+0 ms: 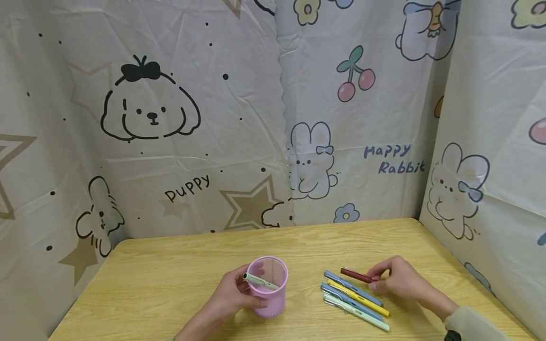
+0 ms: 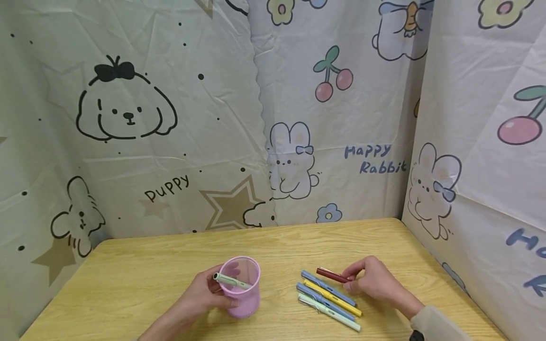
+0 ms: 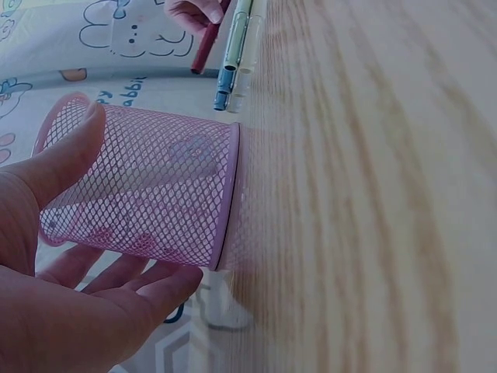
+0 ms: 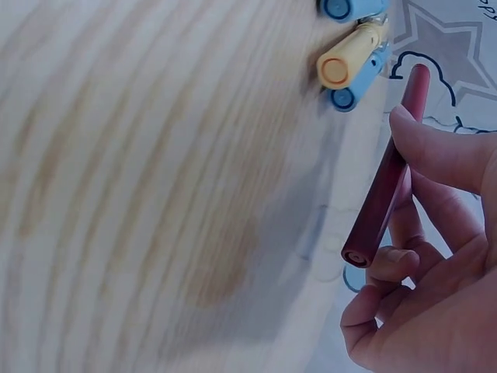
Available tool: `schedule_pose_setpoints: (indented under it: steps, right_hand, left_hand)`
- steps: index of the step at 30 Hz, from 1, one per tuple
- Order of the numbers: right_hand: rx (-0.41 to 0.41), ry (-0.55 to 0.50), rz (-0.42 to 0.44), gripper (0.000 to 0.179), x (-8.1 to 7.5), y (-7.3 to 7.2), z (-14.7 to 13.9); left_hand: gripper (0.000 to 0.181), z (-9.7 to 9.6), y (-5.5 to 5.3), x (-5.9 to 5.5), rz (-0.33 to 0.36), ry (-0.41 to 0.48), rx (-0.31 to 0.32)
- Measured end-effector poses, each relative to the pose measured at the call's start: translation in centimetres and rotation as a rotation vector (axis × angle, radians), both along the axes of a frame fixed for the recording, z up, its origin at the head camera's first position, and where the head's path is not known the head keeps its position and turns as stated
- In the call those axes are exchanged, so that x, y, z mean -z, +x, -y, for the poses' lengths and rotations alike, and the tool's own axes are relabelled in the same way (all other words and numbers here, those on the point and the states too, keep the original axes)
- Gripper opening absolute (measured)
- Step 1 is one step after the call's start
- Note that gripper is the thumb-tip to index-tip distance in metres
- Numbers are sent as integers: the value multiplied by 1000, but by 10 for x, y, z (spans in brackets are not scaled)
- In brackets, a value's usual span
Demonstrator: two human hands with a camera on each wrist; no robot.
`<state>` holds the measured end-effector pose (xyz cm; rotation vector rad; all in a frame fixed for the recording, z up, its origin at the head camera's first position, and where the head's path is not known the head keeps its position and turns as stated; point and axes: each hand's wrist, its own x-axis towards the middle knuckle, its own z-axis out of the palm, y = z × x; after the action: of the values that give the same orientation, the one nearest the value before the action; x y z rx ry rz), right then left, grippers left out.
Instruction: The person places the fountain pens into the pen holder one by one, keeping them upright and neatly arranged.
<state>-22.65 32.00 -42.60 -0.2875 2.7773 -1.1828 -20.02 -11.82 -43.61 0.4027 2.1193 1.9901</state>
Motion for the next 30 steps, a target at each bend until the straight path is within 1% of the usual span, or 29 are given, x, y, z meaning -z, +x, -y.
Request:
schedule_pose_setpoints:
  steps: [8, 15, 30]
  right_hand:
    - [47, 8, -17, 18, -8, 2, 13]
    - [25, -29, -18, 20, -13, 4, 24]
    - [49, -98, -25, 18, -24, 7, 49]
  left_hand:
    - [87, 1, -1, -2, -13, 20, 8]
    - [87, 2, 0, -1, -15, 27, 3]
    - [86, 1, 0, -2, -8, 29, 21]
